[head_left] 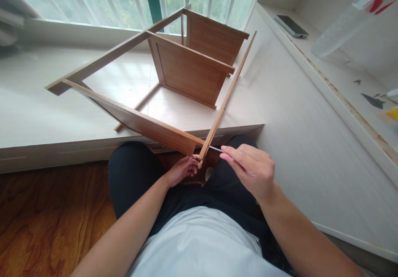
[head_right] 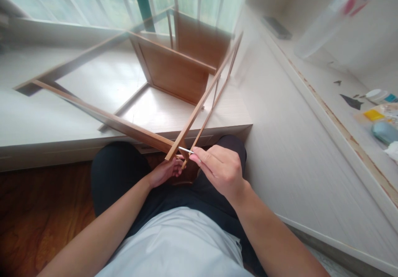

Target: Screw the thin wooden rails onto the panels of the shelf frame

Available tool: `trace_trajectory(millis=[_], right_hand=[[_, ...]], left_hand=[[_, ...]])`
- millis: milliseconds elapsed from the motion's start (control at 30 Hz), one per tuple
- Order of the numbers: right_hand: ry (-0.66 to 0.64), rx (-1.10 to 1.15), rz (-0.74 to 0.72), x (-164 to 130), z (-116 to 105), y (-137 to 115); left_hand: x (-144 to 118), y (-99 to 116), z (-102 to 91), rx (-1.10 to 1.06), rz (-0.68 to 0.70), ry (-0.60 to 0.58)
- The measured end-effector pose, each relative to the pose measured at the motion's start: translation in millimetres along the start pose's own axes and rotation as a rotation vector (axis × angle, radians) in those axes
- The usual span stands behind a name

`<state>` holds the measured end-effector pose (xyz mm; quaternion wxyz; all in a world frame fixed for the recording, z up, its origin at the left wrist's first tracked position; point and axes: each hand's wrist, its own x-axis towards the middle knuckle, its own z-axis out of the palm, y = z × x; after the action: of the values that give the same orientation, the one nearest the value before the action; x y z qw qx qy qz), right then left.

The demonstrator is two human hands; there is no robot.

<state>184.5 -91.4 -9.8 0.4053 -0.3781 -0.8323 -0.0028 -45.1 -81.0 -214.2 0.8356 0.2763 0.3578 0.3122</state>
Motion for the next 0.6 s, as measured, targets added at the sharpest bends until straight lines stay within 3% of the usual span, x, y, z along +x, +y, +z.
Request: trace_trajectory(millis=[200,333,467,600], right_hand=[[0.068,-0.048,-0.043,0,1,-5],[0.083,-0.003,0.047,3,3,-13],[0.051,0.161,0.301,7,3,-22],[-0.040,0.492,0.746,12,2,-23]], left_hand=[[-2,1,0.7,0.002,0.002,-0.007],[-3,2,1.9,-0.009,-0.005,0.004],[-3,2,2.1,-0.001,0.003,0.000],[-2,1,0.9,-0.004,0.011,-0.002]])
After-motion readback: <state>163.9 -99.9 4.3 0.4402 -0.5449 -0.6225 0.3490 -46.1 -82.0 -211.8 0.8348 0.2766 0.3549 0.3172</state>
